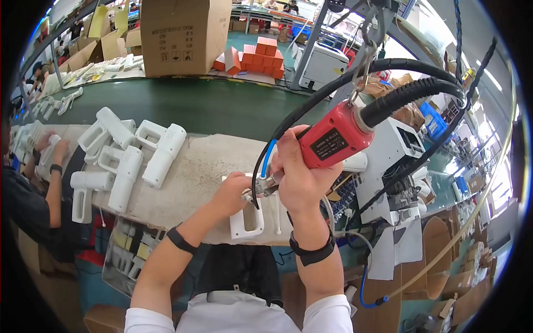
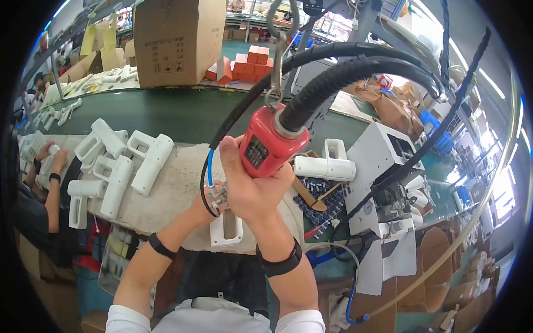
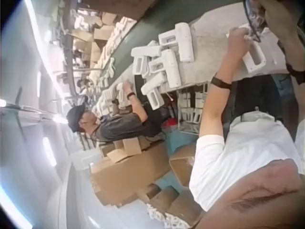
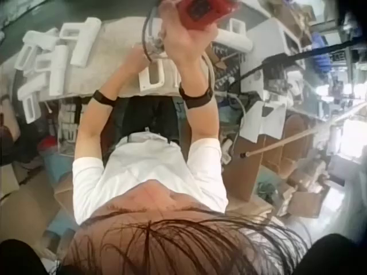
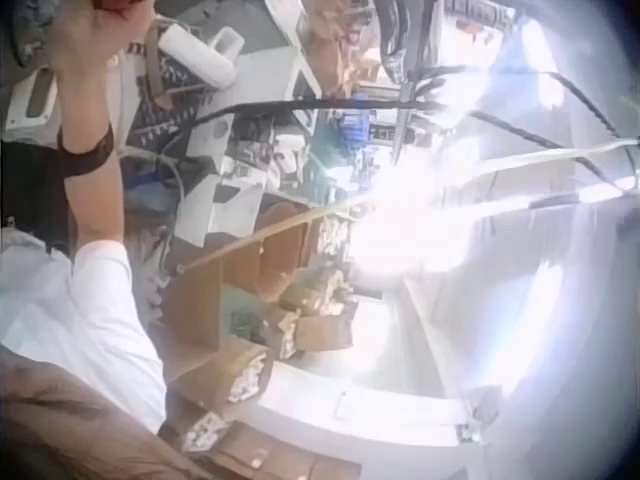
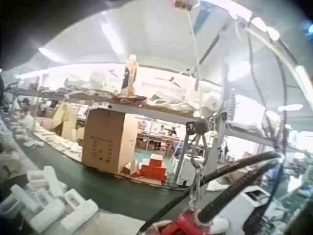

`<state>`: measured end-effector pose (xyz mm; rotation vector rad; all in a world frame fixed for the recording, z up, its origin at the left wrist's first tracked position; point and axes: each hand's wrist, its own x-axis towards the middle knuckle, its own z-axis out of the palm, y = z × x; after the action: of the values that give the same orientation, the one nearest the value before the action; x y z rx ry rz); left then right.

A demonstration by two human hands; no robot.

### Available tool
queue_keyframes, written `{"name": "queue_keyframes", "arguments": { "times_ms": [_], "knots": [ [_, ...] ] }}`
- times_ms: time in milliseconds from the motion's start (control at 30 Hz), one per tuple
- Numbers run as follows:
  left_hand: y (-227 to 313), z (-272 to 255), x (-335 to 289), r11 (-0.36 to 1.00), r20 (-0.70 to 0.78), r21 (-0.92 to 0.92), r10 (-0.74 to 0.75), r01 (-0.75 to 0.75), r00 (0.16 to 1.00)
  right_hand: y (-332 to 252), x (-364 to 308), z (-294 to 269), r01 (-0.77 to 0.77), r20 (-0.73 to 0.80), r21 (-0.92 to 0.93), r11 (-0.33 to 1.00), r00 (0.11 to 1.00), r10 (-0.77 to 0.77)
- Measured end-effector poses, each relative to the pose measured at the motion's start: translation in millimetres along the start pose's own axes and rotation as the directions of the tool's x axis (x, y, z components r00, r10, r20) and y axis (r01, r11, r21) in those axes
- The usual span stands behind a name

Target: The person uses a red pneumatic screwdriver to drive screws into a white plastic housing, then sets the tool aside to assemble the internal components of another unit. They join the two halves of the housing together and continue driving screws into the assembly.

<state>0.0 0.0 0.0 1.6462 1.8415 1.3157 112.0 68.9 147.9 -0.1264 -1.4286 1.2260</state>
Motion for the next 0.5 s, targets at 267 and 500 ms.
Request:
{"name": "queue_keyframes", "arguments": {
  "times_ms": [267, 500],
  "knots": [
    [-11.5, 5.4, 0.4, 0.991, -0.057, -0.086, 0.096, -0.101, 0.994, -10.8, -0.9, -0.4, 0.026, -0.004, 0.008, 1.0, 1.0, -0.026],
    [-29.8, 16.2, -0.6, 0.982, -0.155, -0.155, 0.079, -0.104, 0.985, -15.6, -2.9, 4.7, 0.051, 0.052, -0.045, 0.998, 0.997, -0.048]
  ]
}}
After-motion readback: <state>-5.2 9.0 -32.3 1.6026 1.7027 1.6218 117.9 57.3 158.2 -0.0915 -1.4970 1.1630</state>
